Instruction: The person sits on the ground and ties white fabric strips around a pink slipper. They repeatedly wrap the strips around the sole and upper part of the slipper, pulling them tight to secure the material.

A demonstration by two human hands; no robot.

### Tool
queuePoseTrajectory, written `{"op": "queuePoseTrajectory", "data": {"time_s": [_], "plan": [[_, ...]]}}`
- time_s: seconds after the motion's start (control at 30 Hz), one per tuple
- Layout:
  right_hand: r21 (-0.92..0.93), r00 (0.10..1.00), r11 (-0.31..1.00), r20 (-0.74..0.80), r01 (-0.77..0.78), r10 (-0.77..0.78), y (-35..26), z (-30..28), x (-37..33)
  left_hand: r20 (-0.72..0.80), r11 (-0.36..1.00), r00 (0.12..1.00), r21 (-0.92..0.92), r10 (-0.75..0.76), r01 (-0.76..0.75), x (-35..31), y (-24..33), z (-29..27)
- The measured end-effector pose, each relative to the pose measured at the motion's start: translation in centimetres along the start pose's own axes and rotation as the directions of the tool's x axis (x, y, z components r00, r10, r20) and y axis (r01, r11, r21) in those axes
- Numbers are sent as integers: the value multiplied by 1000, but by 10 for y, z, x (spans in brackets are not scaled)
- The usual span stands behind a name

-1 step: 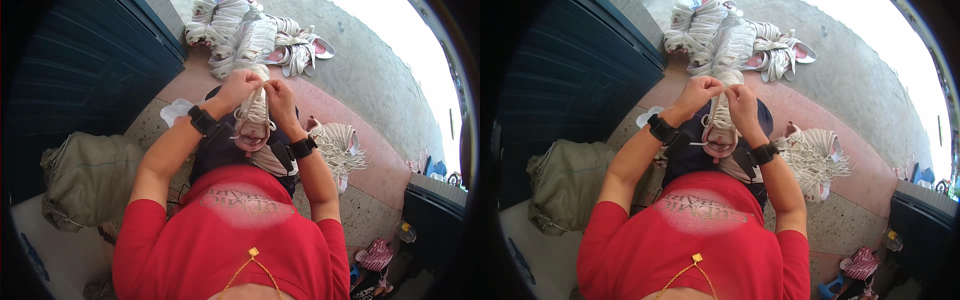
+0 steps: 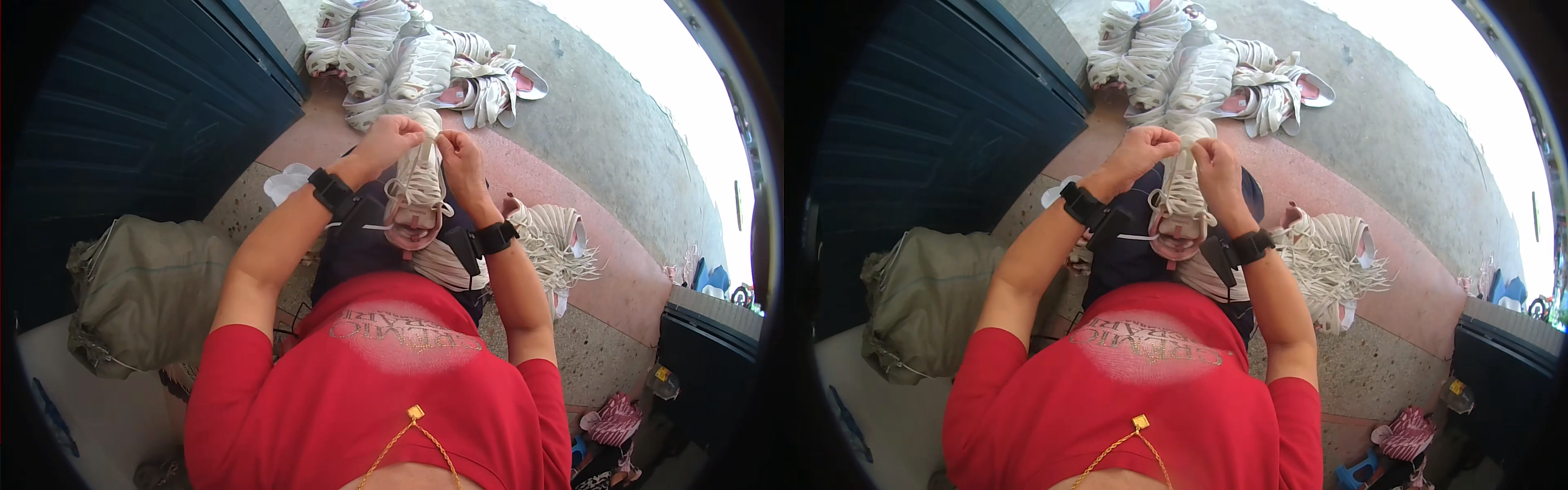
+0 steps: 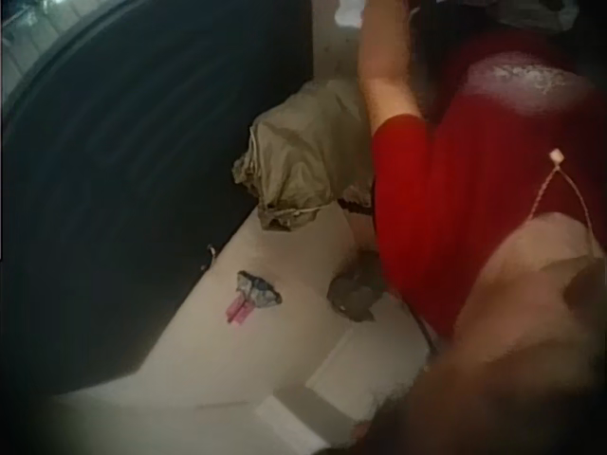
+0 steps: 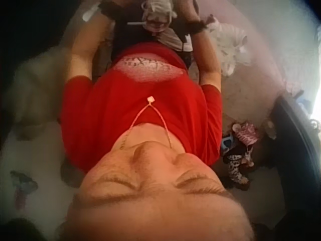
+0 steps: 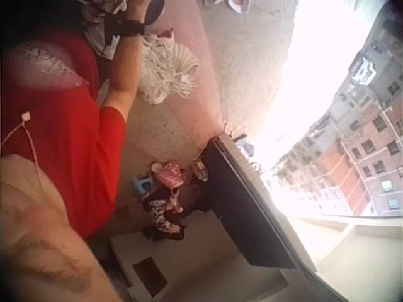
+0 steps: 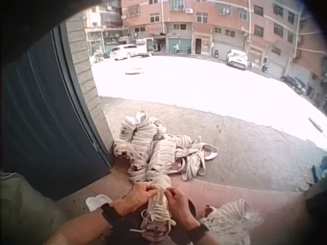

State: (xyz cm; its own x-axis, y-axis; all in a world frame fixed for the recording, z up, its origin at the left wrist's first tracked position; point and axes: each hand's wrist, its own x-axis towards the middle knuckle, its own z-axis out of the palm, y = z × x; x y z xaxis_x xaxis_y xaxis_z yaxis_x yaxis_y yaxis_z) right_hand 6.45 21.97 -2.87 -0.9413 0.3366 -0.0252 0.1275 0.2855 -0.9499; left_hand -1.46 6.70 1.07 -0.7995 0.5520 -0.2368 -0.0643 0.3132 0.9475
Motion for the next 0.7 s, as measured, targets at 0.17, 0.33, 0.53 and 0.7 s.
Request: {"op": "queuePoseTrajectory", "data": {"time_s": [0.17, 0.33, 0.53, 0.7], "plan": [[-131, 939, 991, -344, -13, -33, 59, -48, -16, -306, 972, 949, 186, -83, 145, -19, -104, -104], [-69, 936, 962, -260, -263, 237, 115, -89, -65, -642, 558, 752, 575, -145, 599, -103, -215, -200], [-140, 945, 952, -226, -273, 238, 139, -83, -84, -454, 693, 555, -230, -697, 683, -113, -240, -183], [-175, 991, 981, -116, -88, 69, 89, -46, -60, -662, 802, 693, 233, -284, 551, -102, -238, -187]]}}
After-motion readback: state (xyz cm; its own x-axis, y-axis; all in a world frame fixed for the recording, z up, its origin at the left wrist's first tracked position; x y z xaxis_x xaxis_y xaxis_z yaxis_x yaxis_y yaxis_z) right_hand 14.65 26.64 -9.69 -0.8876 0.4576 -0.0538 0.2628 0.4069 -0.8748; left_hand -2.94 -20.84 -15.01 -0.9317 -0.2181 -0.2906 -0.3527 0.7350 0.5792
